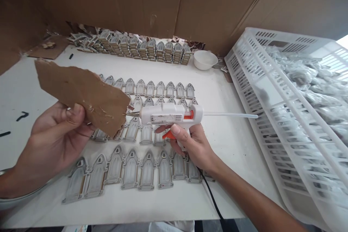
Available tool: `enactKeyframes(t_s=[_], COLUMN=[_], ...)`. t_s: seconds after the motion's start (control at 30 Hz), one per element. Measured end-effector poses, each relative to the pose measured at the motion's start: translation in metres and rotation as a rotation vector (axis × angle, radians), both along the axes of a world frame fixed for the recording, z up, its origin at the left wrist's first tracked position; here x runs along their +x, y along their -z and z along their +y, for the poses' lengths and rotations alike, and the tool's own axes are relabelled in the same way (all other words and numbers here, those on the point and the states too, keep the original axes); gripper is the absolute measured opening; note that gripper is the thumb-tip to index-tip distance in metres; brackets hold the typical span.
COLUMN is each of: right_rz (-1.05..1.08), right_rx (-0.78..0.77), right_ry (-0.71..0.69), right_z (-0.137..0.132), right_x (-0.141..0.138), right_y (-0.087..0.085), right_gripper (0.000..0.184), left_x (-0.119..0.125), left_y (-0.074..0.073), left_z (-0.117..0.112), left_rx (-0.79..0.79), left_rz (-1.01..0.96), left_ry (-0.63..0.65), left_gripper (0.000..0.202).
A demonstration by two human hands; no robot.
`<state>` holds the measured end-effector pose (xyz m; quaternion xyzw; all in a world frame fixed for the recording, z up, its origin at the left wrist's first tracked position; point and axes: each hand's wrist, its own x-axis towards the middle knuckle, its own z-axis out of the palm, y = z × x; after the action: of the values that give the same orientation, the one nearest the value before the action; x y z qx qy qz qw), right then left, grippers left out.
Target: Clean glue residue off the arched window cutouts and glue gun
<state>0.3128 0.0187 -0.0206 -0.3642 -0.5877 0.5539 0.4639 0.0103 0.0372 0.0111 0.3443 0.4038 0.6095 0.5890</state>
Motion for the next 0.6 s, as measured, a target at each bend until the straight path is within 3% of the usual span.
enactKeyframes(t_s=[0.27, 0.47, 0.6], right_rz=[-0.014, -0.012, 0.007], right_rx=[-0.064, -0.09, -0.087], right_ry=[-0.004, 0.034, 0.05], right_z=[-0.002, -0.0017, -0.0018], right_x=[0.0039, 0.0036, 0.0022], right_y=[0.0024, -0.002, -0.0043], right_gripper=[0.052, 0.054, 0.061], left_x=[0.0001, -0.0062, -0.0046], left_y=[0.0013, -0.0012, -0.0004], left_z=[-0.0003, 0.0022, 0.0068], left_rx=[-0.016, -0.112, -0.144], left_rz=[-0.01, -0.003, 0.006], left_ry=[-0.006, -0.03, -0.088], left_gripper=[0.047, 0.013, 0.017])
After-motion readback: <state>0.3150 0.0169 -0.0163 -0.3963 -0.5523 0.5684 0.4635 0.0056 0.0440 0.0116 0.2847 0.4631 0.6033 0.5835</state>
